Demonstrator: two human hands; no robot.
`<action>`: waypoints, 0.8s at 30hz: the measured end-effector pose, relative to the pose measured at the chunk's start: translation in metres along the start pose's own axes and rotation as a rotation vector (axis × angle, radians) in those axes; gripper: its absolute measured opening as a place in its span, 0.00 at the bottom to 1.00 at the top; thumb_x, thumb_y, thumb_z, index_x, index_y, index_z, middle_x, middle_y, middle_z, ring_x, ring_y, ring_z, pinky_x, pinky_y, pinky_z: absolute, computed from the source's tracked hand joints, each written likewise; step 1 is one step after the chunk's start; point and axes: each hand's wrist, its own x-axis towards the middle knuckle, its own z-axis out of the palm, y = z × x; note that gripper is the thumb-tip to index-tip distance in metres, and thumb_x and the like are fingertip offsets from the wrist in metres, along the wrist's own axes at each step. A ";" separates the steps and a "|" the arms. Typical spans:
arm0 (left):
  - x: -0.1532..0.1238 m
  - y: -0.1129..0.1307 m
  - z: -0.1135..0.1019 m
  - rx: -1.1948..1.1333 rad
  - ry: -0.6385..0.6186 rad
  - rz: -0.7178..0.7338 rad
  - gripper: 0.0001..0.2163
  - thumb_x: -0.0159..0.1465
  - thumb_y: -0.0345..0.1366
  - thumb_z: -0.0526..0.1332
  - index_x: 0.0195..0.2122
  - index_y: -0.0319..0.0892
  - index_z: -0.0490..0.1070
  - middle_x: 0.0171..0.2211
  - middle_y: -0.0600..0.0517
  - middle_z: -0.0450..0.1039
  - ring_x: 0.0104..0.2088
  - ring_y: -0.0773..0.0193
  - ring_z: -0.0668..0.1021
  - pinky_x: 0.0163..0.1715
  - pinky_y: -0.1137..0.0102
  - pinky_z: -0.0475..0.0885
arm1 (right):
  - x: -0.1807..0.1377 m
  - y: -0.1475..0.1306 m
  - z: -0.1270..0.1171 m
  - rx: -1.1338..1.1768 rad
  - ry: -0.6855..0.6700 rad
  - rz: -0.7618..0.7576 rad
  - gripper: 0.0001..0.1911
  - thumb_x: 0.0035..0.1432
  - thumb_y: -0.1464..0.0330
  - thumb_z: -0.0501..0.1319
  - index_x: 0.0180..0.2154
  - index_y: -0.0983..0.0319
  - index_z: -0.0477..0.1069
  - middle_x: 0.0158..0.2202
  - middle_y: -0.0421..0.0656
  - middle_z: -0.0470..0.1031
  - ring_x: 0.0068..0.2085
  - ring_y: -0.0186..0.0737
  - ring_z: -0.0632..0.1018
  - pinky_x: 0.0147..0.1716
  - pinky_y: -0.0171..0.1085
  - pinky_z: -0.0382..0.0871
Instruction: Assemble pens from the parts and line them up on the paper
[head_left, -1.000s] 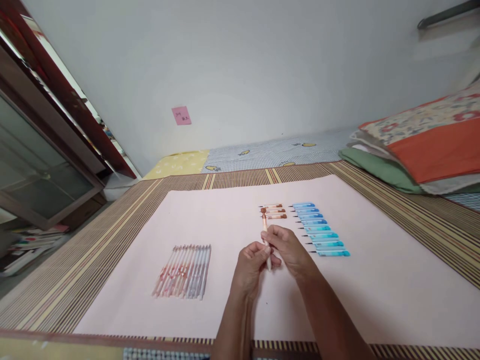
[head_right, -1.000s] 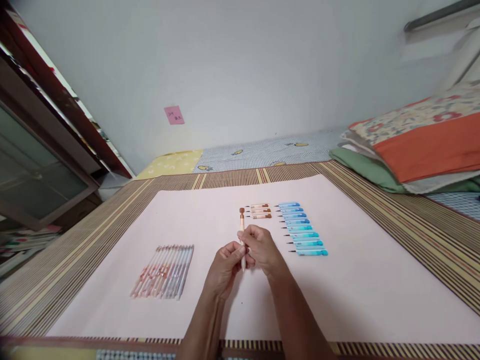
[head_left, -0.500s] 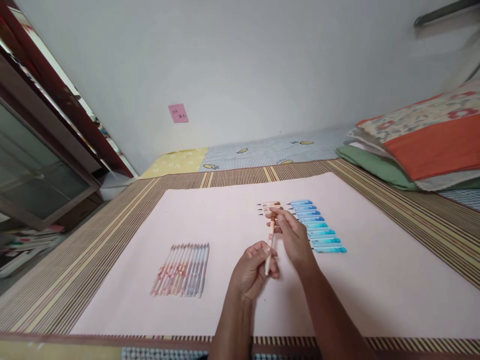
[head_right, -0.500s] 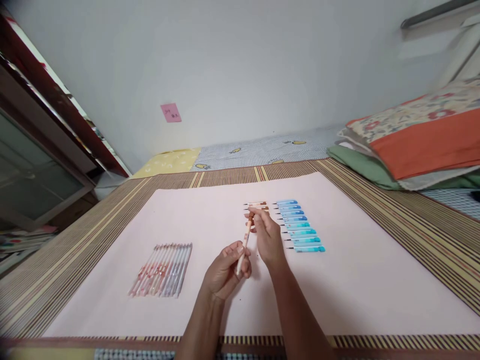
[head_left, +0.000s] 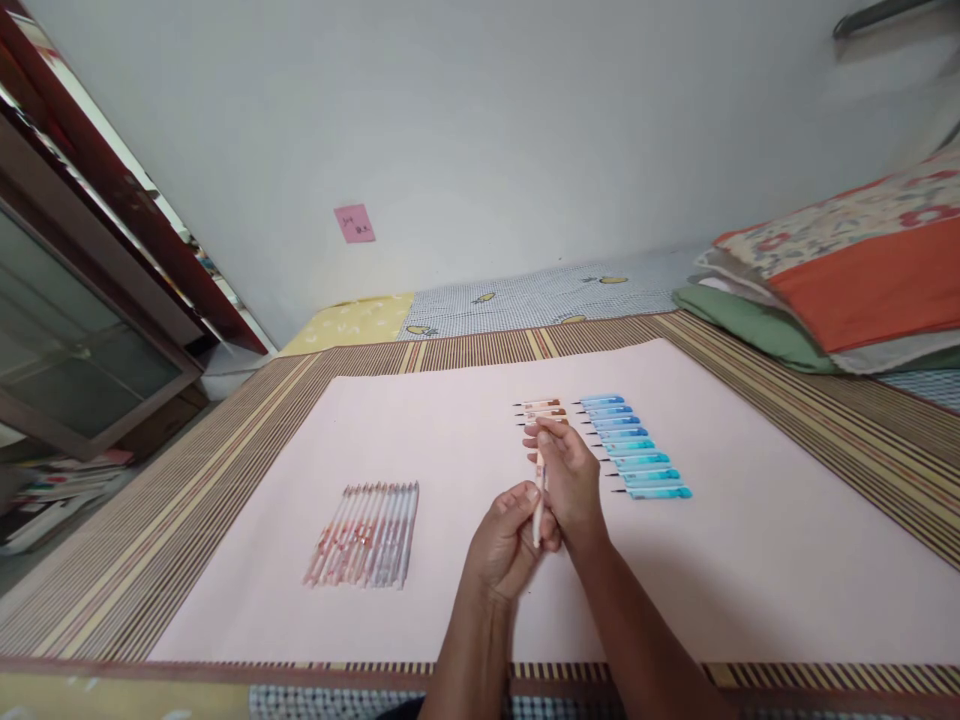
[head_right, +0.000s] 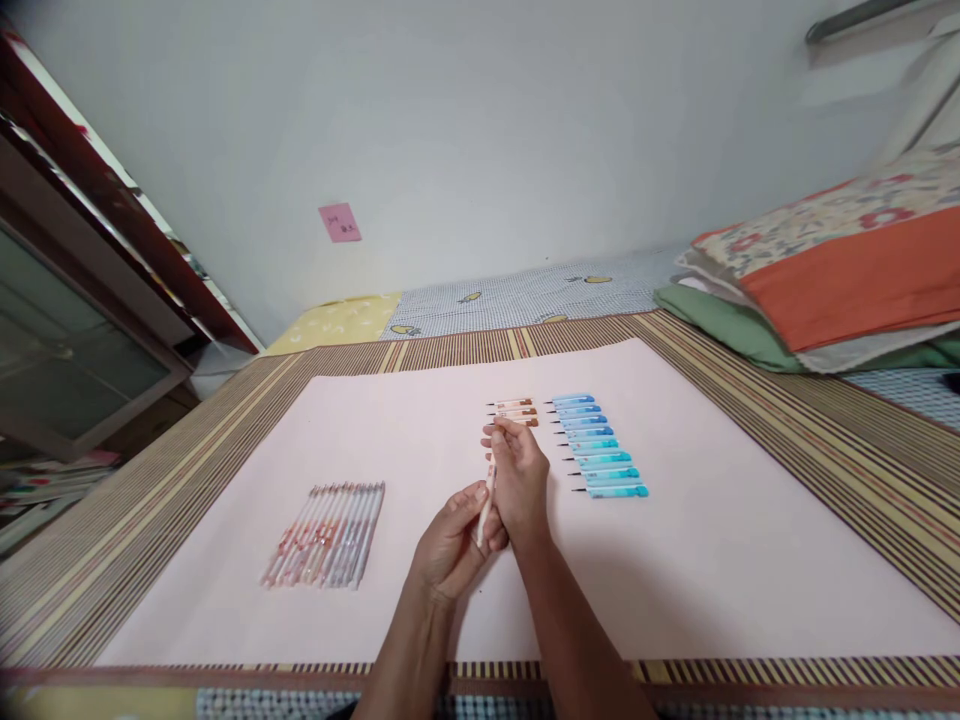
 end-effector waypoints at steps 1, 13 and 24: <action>0.000 0.001 0.000 0.002 -0.001 -0.013 0.16 0.60 0.45 0.70 0.27 0.39 0.70 0.17 0.54 0.67 0.18 0.69 0.70 0.24 0.73 0.61 | 0.000 0.000 0.000 0.008 0.006 -0.001 0.19 0.59 0.56 0.61 0.47 0.60 0.73 0.47 0.49 0.79 0.43 0.45 0.80 0.43 0.45 0.73; 0.001 0.000 0.000 -0.031 -0.008 -0.037 0.16 0.58 0.44 0.71 0.32 0.35 0.73 0.15 0.55 0.66 0.17 0.70 0.68 0.23 0.72 0.61 | 0.005 0.006 -0.006 0.015 0.026 0.021 0.19 0.60 0.52 0.61 0.41 0.60 0.76 0.40 0.46 0.81 0.42 0.45 0.81 0.42 0.43 0.72; 0.004 -0.001 0.000 -0.105 0.110 -0.067 0.16 0.55 0.42 0.73 0.32 0.34 0.73 0.18 0.55 0.69 0.18 0.72 0.70 0.23 0.76 0.64 | 0.003 0.009 -0.004 0.062 0.025 0.023 0.19 0.60 0.54 0.60 0.47 0.59 0.74 0.46 0.47 0.80 0.42 0.44 0.80 0.42 0.43 0.72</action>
